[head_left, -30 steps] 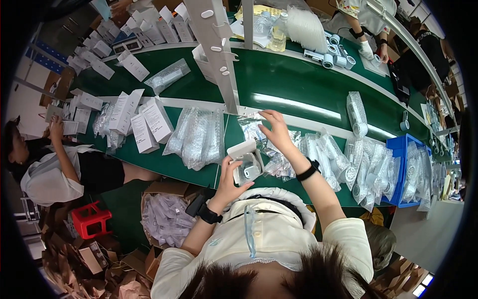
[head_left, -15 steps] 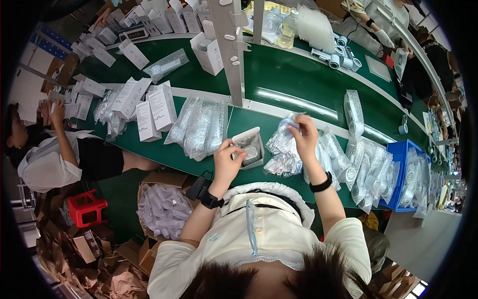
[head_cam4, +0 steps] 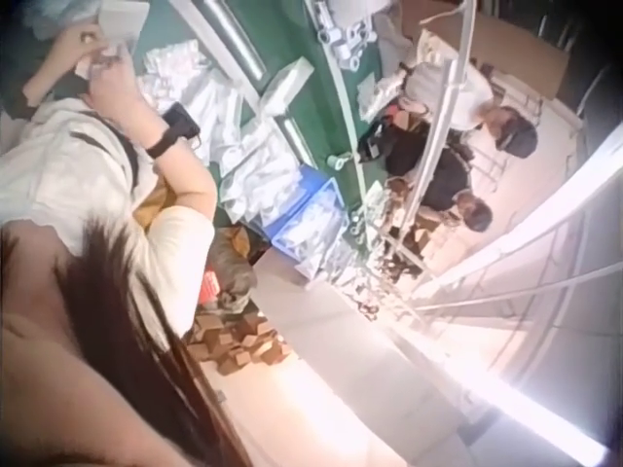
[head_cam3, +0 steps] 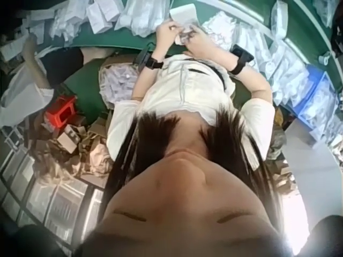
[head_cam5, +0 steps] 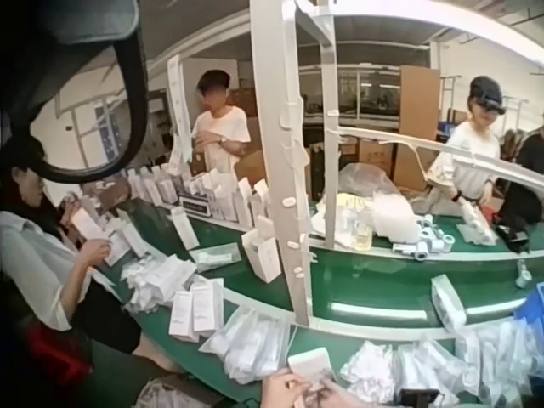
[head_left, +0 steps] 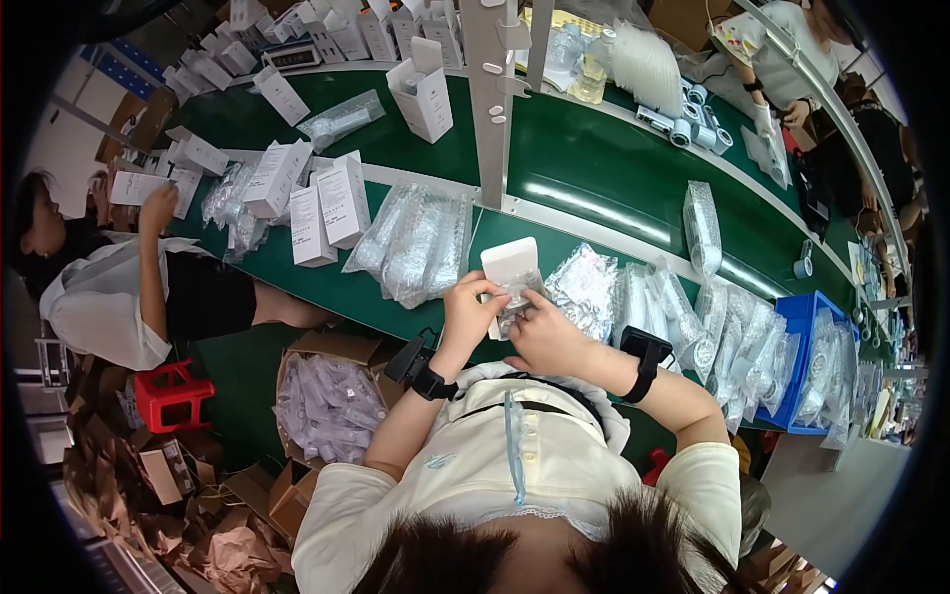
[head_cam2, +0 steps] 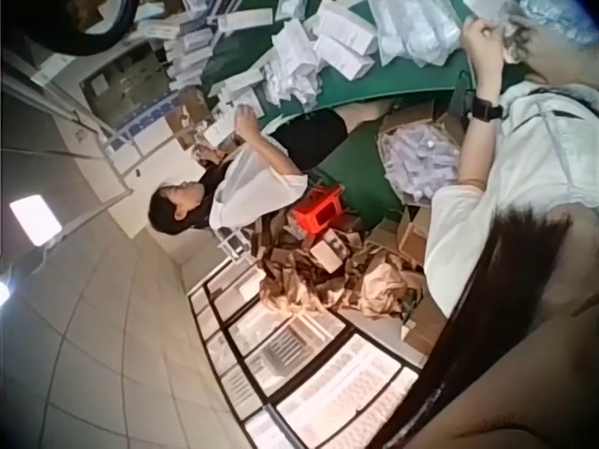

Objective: Packaging small electronic components into individual cardboard boxes on an assembly line.

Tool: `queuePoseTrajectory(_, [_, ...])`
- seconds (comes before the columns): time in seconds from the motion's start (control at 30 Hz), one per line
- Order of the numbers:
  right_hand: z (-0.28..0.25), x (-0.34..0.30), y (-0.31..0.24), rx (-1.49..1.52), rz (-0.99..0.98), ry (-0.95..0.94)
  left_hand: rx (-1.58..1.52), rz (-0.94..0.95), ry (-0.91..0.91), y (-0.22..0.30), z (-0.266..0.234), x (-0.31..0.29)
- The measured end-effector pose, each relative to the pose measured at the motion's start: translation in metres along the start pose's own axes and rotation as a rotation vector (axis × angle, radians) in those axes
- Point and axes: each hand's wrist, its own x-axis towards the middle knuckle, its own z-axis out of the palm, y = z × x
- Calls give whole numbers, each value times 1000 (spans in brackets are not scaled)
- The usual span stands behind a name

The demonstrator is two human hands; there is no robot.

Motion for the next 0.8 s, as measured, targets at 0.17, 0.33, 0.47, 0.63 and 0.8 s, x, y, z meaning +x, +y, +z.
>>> queuePoseTrajectory(0.17, [31,-7,23,229,-153,383,55,34,12,7,-1,-3])
queuePoseTrajectory(0.33, [51,-19,40,717,137,839,14,-37,-72,8,-4,-7])
queuePoseTrajectory(0.47, [72,-10,32,1150,329,687,-56,70,-141,12,-9,-8])
queuePoseTrajectory(0.63, [22,12,35,1323,399,736,-630,-16,205,13,-55,20])
queuePoseTrajectory(0.8, [-86,113,23,1365,281,1093,518,-3,351,-94,-145,91])
